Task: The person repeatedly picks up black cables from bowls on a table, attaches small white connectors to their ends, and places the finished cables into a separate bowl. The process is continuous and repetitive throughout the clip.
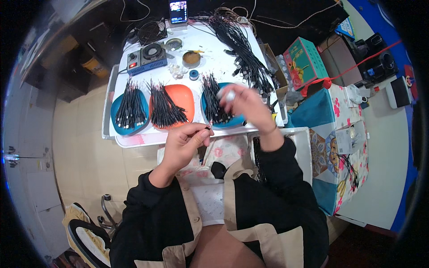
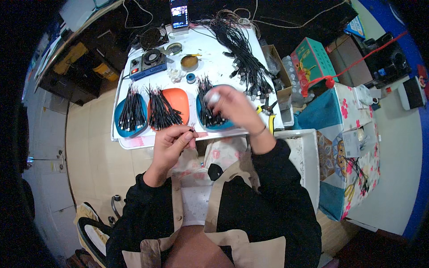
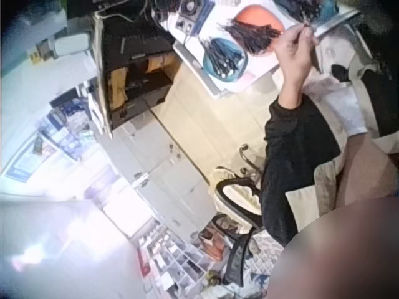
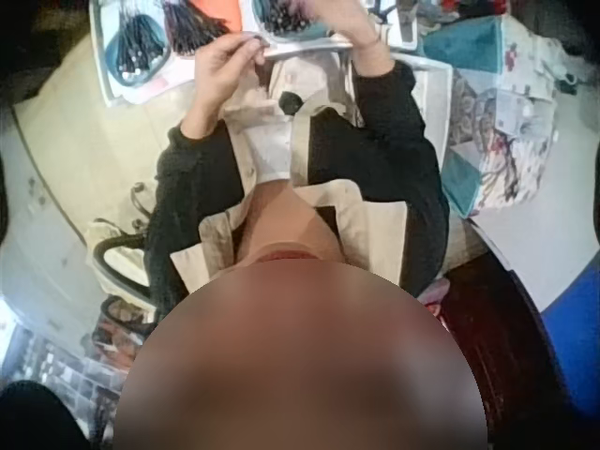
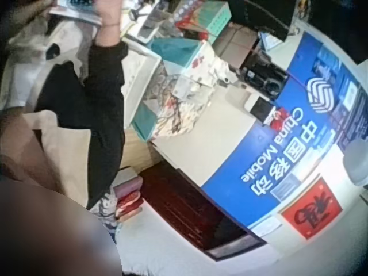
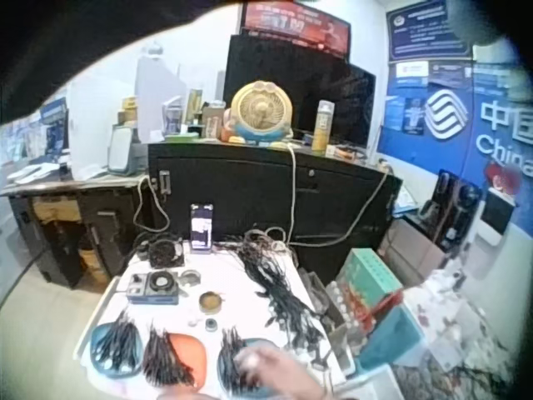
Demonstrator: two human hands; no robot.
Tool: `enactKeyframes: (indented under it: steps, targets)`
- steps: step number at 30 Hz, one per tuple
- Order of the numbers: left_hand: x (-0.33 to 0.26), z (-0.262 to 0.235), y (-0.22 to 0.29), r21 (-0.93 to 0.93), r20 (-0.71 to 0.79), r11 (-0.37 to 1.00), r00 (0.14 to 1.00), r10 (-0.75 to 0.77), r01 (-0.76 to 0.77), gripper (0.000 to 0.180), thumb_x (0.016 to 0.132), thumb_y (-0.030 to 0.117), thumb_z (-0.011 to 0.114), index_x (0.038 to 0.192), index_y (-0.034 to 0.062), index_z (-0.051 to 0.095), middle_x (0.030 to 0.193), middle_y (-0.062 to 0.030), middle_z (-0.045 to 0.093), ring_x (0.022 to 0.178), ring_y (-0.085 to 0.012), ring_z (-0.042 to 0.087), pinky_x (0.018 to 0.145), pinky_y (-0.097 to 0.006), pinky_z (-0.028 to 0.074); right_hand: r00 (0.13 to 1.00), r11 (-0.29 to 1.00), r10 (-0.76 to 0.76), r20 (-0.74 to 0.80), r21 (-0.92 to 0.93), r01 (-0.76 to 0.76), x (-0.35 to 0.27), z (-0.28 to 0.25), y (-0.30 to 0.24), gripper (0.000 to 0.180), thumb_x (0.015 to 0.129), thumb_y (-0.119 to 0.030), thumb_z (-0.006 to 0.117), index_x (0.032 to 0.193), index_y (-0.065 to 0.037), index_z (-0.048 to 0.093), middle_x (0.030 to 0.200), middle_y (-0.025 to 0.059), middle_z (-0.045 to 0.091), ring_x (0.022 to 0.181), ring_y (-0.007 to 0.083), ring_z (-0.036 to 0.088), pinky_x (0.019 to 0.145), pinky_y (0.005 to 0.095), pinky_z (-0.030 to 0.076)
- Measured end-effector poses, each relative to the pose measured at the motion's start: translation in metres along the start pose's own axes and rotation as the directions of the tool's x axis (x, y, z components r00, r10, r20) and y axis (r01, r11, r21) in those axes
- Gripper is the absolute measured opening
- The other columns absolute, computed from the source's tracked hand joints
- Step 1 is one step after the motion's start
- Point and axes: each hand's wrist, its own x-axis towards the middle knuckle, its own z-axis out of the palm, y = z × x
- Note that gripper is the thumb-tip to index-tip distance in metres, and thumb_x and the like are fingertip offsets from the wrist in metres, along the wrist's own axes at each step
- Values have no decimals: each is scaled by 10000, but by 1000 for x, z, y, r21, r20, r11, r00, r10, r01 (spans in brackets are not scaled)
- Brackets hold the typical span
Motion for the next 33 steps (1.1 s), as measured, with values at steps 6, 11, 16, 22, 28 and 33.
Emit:
enactKeyframes:
  steps: [6,11,16,22,28,33]
  targets:
    - [12,-5,-6,-168,9,981,995,-98,98,157,949,95,558,979,-26,653,762,-12,616,680,-38,512,596,-165,373,787,337,-401,-469,-874,-350,104,-138,13,145,822,-163,619,887,-42,666,857,183,675,822,358,648,726,444,519]
    - [12,-10,-10,-171,-21,983,997,-73,68,159,949,90,556,983,-37,646,765,-21,620,661,-38,498,579,-172,375,813,181,-258,-522,-853,-490,126,-157,23,165,811,-188,631,855,-41,691,911,198,677,857,371,650,776,450,525]
    - [9,-13,-10,-238,-77,970,994,-72,52,145,947,76,554,981,-37,640,785,-43,635,640,-56,496,578,-183,397,868,216,-274,-415,-906,-365,109,-147,-13,212,758,-224,647,754,-16,684,828,204,674,785,365,654,741,424,524]
    - [16,-1,2,-456,-103,888,988,-112,54,179,984,92,480,969,-36,604,1059,-149,636,881,-164,622,663,-232,481,827,464,-445,-344,-878,-116,49,-95,-80,194,761,-194,653,763,-6,604,694,131,633,631,261,634,614,352,494]
    - [43,25,19,-575,61,809,993,-103,120,193,1009,141,418,1021,-13,535,1320,-215,503,1136,-320,577,936,-403,511,750,493,-603,-271,-866,83,-34,4,-92,89,800,-63,621,811,-10,550,653,69,573,585,124,568,543,261,442]
    - [57,19,39,-627,2,778,999,46,-35,187,988,145,480,985,-13,581,1158,-162,611,967,-244,648,824,-375,563,866,658,-441,-238,-742,131,-99,83,-33,110,780,-59,627,847,-30,544,659,47,560,512,105,491,491,241,399]
